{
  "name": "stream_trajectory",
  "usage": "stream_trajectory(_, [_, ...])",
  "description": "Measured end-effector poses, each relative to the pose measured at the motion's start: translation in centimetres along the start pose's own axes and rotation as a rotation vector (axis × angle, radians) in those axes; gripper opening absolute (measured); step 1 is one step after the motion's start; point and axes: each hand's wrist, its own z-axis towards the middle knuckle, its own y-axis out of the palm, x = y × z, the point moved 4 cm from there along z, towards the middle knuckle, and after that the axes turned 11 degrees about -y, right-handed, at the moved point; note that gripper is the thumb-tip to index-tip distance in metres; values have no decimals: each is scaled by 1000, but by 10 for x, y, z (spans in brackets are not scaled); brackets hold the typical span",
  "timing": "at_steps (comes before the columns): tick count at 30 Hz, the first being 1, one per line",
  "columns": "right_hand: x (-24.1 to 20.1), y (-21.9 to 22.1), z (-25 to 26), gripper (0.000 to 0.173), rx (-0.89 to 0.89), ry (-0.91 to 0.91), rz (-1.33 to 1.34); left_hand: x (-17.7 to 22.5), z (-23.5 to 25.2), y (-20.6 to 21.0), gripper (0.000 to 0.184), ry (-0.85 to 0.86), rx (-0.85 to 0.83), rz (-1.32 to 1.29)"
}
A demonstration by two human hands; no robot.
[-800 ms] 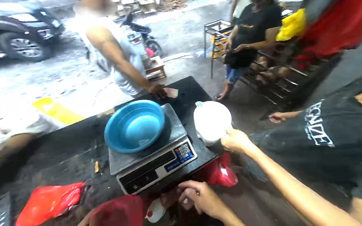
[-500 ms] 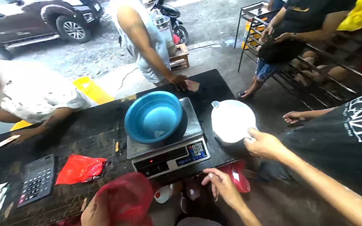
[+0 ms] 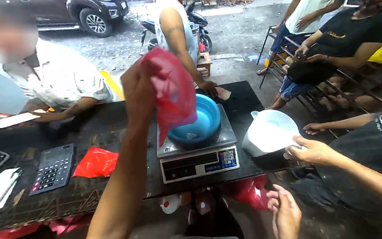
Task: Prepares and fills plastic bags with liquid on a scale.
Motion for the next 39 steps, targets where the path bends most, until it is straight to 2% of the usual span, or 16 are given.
stream_trajectory(3, [11,-17,3,37,80,18,-45,-14,29,40,36,-46,-180,171])
stream_trajectory(6, [24,-24,27,48,29,4,-46,-35,59,71,42,-36,-325,383])
stream_trajectory(9, [24,-22,61,49,-21,-46,-23,-18,71,70,43,44,-291,490])
stream_trajectory(11, [-3,-16,88,53,-31,21,-23,20,43,72,41,131,-233,525])
stream_trajectory(13, [5,-23,111,52,-42,-25,90,31,-12,90,32,140,-362,596])
stream_trajectory(15, [57,-41,123,54,-118,-80,342,-4,-42,112,25,103,-625,654])
stream_trajectory(17, [60,-39,137,67,-137,165,343,-38,-48,126,26,-2,-774,694])
stream_trajectory(18, [48,-36,142,75,-192,202,261,-47,-46,129,28,-43,-800,709])
stream_trajectory(22, [13,-30,145,89,-462,-88,-256,-45,-48,122,35,-163,-942,863])
stream_trajectory(24, [40,-39,143,112,-434,-226,-373,-17,-58,107,31,-130,-1002,1017])
stream_trajectory(27, [36,-36,141,126,-351,-424,-324,22,-69,108,24,12,-951,1017])
stream_trajectory(29, [19,-20,140,117,-327,-492,-200,5,-71,128,26,-145,-1083,998])
stream_trajectory(32, [-2,0,142,97,-234,-534,-135,-58,-71,154,31,-313,-1189,934])
stream_trajectory(34, [-7,4,150,91,-192,-559,-117,-85,-73,164,33,-287,-1168,815])
stream_trajectory(37, [-19,13,167,69,-186,-643,-85,-97,-79,169,32,-212,-1123,726])
stream_trajectory(39, [-29,19,179,50,-180,-704,-29,-99,-80,162,29,-171,-977,740])
